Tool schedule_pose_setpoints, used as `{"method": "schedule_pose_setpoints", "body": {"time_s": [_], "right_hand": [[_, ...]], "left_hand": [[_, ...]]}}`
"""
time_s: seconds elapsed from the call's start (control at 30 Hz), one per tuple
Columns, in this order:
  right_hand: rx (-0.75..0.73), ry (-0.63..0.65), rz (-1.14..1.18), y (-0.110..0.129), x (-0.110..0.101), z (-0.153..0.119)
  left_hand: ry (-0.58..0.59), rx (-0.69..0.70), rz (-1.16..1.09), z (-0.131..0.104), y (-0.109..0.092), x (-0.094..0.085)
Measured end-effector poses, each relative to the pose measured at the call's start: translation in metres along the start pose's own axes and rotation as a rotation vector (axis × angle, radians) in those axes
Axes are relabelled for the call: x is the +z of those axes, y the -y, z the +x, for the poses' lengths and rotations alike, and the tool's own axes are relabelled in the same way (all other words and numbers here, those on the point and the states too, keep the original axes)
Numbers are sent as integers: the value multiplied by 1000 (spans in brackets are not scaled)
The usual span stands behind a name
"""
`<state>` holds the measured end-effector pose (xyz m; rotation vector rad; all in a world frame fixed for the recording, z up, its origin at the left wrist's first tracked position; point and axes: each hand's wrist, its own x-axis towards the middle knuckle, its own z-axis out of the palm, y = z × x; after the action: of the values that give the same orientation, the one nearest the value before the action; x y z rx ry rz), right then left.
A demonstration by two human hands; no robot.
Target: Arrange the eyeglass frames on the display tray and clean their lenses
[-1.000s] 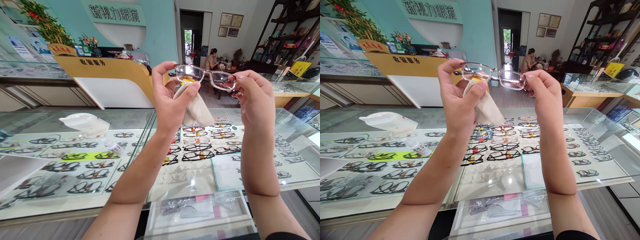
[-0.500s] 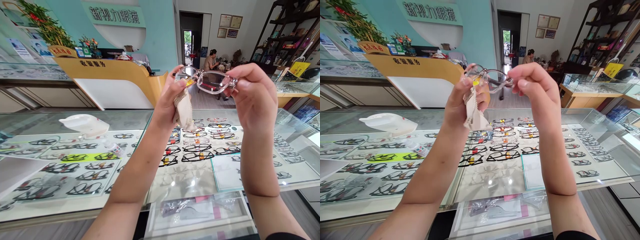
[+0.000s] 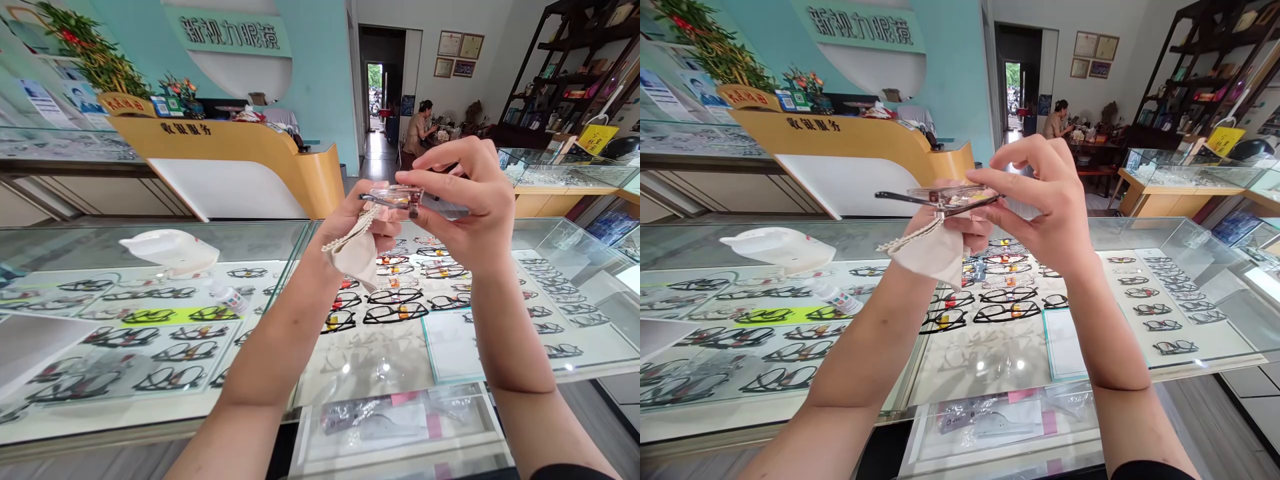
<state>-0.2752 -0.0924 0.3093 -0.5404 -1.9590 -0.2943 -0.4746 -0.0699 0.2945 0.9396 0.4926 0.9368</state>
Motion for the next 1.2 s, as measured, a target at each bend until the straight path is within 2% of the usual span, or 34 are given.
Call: {"method": "schedule_pose_setpoints", "body": {"time_s": [0.1, 0.23, 0.37, 0.47, 0.57, 0.7, 0.83, 0.93, 1.0, 1.07, 1.13, 1.2], "right_hand": [[5, -24, 5, 1, 1, 0], [-56, -140, 39, 5, 1, 2], [40, -112, 96, 13, -9, 4], [132, -47, 63, 17, -21, 5], [223, 74, 28, 15, -31, 5], [341, 253, 77, -6, -33, -8], [490, 403, 187, -43, -27, -48], [644, 482, 238, -67, -25, -82], [687, 568, 219, -77, -28, -97], [691, 706, 144, -82, -33, -102], [700, 901, 39, -82, -38, -100], [737, 1099, -87, -77, -40, -95]], "left_hand": [[-6, 8, 101, -3, -1, 2], [8, 45, 327, -9, -3, 5], [-111, 170, 759, -20, -11, 8], [-190, 152, 1146, -37, -19, 10], [-215, 89, 1448, -57, -28, 11], [-190, 21, 1624, -76, -35, 4], [-235, -4, 1691, -84, -36, 1], [-234, 6, 1745, -88, -35, 7], [-238, -6, 1796, -89, -35, 11], [-246, -24, 1839, -90, -35, 13], [-237, -13, 1840, -91, -35, 14], [-172, 79, 1772, -94, -35, 16]]}}
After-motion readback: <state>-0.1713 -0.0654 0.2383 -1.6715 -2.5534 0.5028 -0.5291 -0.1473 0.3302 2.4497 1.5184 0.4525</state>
